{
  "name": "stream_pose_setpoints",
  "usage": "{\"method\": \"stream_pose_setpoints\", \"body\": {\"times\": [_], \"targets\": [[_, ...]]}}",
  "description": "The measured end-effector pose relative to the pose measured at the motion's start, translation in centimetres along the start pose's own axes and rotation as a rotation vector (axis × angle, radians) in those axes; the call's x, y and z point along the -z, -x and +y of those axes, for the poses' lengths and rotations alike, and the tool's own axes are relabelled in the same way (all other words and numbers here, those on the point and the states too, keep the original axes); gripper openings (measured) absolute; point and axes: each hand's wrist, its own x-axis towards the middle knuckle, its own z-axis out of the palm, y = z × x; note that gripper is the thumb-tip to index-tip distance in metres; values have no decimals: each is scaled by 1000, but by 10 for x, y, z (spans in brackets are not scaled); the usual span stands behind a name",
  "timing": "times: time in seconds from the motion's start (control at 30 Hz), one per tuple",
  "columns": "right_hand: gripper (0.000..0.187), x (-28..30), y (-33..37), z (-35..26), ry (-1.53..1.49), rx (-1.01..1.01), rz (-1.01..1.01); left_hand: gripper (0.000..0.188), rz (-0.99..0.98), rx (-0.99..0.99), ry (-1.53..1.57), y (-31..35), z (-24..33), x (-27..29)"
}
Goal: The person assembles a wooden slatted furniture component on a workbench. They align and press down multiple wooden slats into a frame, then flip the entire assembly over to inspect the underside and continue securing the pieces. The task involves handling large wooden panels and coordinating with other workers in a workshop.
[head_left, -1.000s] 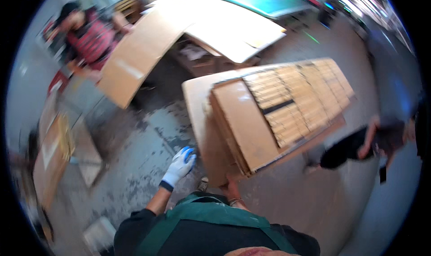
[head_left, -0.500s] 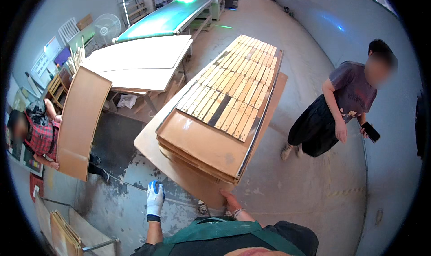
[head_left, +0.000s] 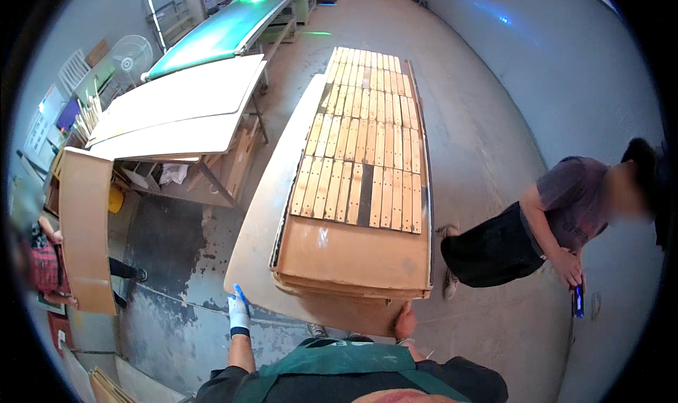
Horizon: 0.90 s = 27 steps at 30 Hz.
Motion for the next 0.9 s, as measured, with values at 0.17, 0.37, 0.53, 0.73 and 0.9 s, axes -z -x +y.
{"method": "stream_pose_setpoints", "body": {"times": [0.17,0.37,0.53,0.73,0.9], "targets": [[70,11,-5,14,207,28,16,68,-122,274,225,5,-2,5],[66,18,-8,-13,184,-76,43,66,-106,341,216,11,7,8],[63,-3,-8,5,286,146,169,62,-166,345,219,4,13,7],[59,5,-24,21,214,6,77,61,-169,306,82,4,11,-2],[72,8,-7,-37,267,-165,43,59,-233,43,-105,-10,-48,22]]}}
